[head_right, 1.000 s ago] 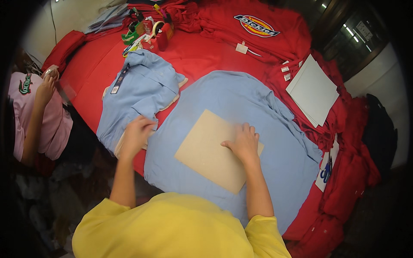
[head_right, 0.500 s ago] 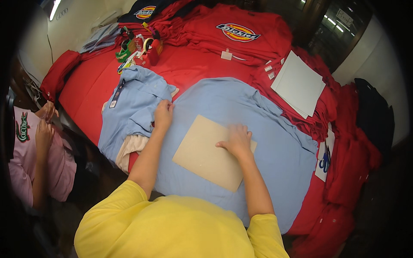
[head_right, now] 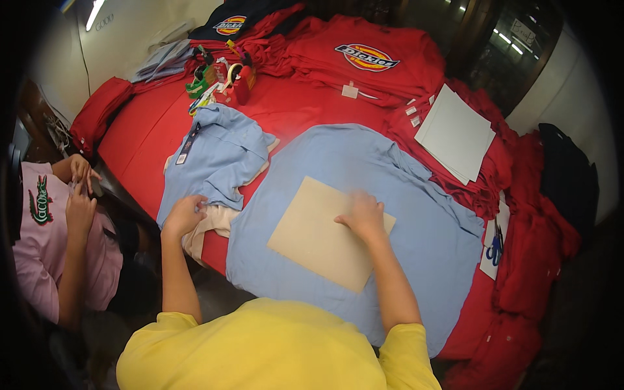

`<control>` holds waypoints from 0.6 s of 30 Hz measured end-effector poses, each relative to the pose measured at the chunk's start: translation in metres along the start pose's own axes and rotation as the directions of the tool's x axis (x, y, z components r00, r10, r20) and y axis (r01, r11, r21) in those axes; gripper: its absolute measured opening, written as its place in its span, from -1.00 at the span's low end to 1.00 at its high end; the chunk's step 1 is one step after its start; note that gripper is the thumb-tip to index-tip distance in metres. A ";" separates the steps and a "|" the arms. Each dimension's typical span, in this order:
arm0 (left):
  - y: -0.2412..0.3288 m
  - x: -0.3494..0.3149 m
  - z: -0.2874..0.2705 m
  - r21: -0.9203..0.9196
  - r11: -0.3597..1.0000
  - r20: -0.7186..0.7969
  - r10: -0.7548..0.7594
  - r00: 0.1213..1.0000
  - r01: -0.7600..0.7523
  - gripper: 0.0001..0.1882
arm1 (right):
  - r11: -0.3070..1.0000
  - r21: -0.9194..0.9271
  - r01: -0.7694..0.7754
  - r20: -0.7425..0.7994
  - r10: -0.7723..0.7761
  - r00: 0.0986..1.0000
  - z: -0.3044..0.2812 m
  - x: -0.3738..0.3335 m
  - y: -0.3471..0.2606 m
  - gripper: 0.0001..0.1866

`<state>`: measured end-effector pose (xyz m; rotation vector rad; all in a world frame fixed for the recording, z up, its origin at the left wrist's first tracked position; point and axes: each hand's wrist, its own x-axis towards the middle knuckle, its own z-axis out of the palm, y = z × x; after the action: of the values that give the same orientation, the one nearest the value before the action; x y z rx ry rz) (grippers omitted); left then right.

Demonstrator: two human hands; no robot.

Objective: The person folds shirts by placing them over a cardboard template, folding the sleeves and bottom up, and checking the collars before lifting them to reveal the brand tags. The person also uses small snips to trim threads from a collar.

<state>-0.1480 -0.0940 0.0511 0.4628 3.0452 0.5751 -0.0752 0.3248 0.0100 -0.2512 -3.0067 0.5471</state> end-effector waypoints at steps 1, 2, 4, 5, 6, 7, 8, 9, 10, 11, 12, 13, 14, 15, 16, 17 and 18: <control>0.000 -0.008 -0.004 -0.014 0.998 0.017 0.055 0.998 -0.055 -0.72 | 1.000 -0.016 -0.021 0.049 0.021 0.999 -0.005 0.004 -0.001 -0.27; 0.009 -0.009 -0.002 -0.239 0.969 0.070 0.082 0.994 -0.063 -0.68 | 0.999 -0.040 -0.029 0.103 0.033 0.994 -0.007 0.007 -0.005 -0.28; 0.044 0.006 0.015 -0.451 0.890 0.082 0.116 0.990 -0.067 -0.67 | 0.997 -0.064 0.040 -0.024 -0.041 0.999 -0.005 0.014 -0.019 -0.47; 0.057 0.015 0.029 -0.443 0.894 0.049 0.103 0.993 -0.071 -0.69 | 0.994 -0.073 0.078 -0.091 -0.085 0.992 -0.003 0.021 -0.029 -0.56; 0.063 0.027 0.051 -0.357 0.923 -0.095 0.118 0.988 -0.144 -0.71 | 0.990 0.011 0.138 -0.085 -0.136 0.987 0.005 0.032 -0.038 -0.63; 0.068 0.041 0.071 -0.257 0.942 -0.231 0.156 0.960 -0.215 -0.72 | 0.978 0.095 0.184 -0.090 -0.176 0.980 0.019 0.048 -0.044 -0.71; 0.074 0.048 0.081 -0.237 0.950 -0.285 0.130 0.950 -0.202 -0.71 | 0.958 0.175 0.228 -0.094 -0.214 0.972 0.031 0.059 -0.052 -0.78; 0.079 0.053 0.089 -0.220 0.958 -0.340 0.099 0.935 -0.181 -0.70 | 0.939 0.192 0.285 -0.112 -0.268 0.957 0.041 0.066 -0.067 -0.83; 0.083 0.060 0.093 -0.207 0.965 -0.398 0.070 0.915 -0.164 -0.69 | 0.918 0.202 0.342 -0.134 -0.320 0.938 0.049 0.075 -0.082 -0.87; 0.086 0.061 0.094 -0.209 0.965 -0.414 0.057 0.908 -0.156 -0.67 | 0.920 0.193 0.340 -0.152 -0.314 0.937 0.061 0.084 -0.091 -0.87; 0.087 0.054 0.094 -0.209 0.968 -0.431 0.036 0.902 -0.138 -0.65 | 0.920 0.189 0.344 -0.166 -0.315 0.934 0.071 0.094 -0.103 -0.86; 0.087 0.049 0.093 -0.209 0.971 -0.448 0.015 0.894 -0.121 -0.63 | 0.922 0.186 0.339 -0.193 -0.304 0.933 0.078 0.105 -0.110 -0.84; 0.085 0.041 0.095 -0.187 0.974 -0.442 0.030 0.897 -0.124 -0.62 | 0.923 0.188 0.336 -0.210 -0.296 0.932 0.085 0.115 -0.119 -0.82; 0.084 0.035 0.097 -0.166 0.978 -0.434 0.046 0.900 -0.129 -0.61 | 0.924 0.190 0.332 -0.228 -0.287 0.930 0.091 0.123 -0.126 -0.81; 0.082 0.030 0.100 -0.145 0.980 -0.426 0.063 0.902 -0.137 -0.61 | 0.937 0.139 0.319 -0.228 -0.283 0.931 0.097 0.128 -0.131 -0.79; 0.075 0.026 0.107 -0.133 0.982 -0.420 0.069 0.905 -0.136 -0.61 | 0.946 0.088 0.312 -0.222 -0.287 0.932 0.104 0.132 -0.137 -0.78; 0.068 0.023 0.115 -0.121 0.983 -0.413 0.076 0.907 -0.138 -0.61 | 0.952 0.036 0.303 -0.218 -0.289 0.932 0.109 0.136 -0.141 -0.77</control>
<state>-0.1433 0.0141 -0.0308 0.5726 3.3411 1.0168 -0.2413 0.1806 -0.0359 0.1413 -2.7408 0.5537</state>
